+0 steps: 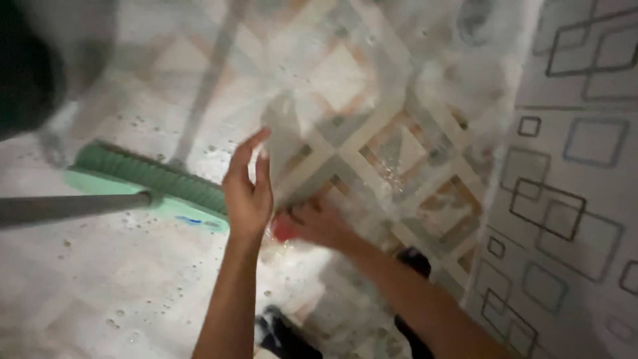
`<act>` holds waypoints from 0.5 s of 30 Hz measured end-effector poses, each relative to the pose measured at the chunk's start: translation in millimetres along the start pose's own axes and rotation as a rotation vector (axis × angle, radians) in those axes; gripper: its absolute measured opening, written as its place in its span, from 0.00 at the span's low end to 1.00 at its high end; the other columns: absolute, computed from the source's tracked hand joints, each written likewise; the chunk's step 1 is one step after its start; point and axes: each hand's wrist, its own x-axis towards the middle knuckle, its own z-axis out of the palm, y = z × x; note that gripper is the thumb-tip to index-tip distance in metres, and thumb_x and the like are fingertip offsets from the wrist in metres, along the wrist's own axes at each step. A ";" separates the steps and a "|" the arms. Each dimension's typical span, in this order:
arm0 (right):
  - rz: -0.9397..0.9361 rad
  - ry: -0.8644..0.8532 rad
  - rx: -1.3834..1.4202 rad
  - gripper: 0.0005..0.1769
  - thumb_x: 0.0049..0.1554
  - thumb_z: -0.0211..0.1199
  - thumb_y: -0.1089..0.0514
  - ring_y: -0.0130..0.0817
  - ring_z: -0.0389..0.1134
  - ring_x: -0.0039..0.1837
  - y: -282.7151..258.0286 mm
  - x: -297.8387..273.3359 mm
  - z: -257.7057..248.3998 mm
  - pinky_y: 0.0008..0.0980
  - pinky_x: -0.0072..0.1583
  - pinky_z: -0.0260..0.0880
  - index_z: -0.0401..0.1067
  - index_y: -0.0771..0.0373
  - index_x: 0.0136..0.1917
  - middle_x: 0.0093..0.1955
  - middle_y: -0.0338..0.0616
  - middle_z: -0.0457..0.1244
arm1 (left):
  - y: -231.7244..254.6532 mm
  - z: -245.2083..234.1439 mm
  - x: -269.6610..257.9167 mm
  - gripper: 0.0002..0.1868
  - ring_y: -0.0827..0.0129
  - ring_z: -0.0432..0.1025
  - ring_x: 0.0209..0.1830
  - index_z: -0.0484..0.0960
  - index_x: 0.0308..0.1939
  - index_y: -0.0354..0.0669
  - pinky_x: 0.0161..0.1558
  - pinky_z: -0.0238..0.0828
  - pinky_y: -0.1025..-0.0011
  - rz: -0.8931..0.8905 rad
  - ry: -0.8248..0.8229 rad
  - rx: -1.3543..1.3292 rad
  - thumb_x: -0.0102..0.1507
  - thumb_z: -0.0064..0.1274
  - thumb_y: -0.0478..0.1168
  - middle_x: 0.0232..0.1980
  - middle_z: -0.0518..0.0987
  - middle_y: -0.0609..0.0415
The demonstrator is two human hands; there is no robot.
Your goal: The person scrubs the tiled bathroom floor with a long-handled brush, then uses a pink scrubbing brush to clean the floor drain and surrounding tiles. They rinse the floor by scooping water from a bucket with a pink cup and pouring it over the soapy area.
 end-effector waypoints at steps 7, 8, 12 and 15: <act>0.681 0.045 0.051 0.33 0.60 0.49 0.38 0.45 0.58 0.65 144.2 97.3 -26.3 0.55 0.64 0.54 0.58 0.64 0.68 0.63 0.53 0.57 | -35.6 -34.0 -10.4 0.16 0.61 0.69 0.64 0.74 0.59 0.35 0.67 0.59 0.67 -0.082 0.059 -0.121 0.71 0.40 0.38 0.61 0.76 0.45; 0.748 -0.079 0.052 0.31 0.62 0.49 0.39 0.45 0.59 0.61 141.3 100.5 -19.8 0.53 0.60 0.55 0.59 0.66 0.65 0.60 0.55 0.58 | -39.2 -36.3 -8.1 0.15 0.62 0.69 0.64 0.75 0.59 0.36 0.67 0.60 0.67 -0.079 0.071 -0.100 0.71 0.41 0.38 0.61 0.76 0.46; 0.307 -0.026 0.371 0.25 0.57 0.48 0.46 0.41 0.64 0.61 30.7 59.3 -6.3 0.54 0.62 0.60 0.63 0.54 0.65 0.61 0.42 0.63 | -40.3 -43.3 -0.5 0.16 0.60 0.67 0.66 0.74 0.60 0.34 0.69 0.57 0.65 -0.035 0.106 -0.191 0.72 0.40 0.38 0.62 0.75 0.45; -0.095 -0.048 0.095 0.33 0.44 0.56 0.41 0.48 0.66 0.54 -9.4 56.0 -23.7 0.57 0.47 0.66 0.66 0.53 0.62 0.56 0.48 0.63 | -37.1 -49.7 5.7 0.16 0.60 0.68 0.66 0.74 0.60 0.35 0.69 0.59 0.65 -0.002 0.113 -0.217 0.72 0.40 0.39 0.62 0.75 0.44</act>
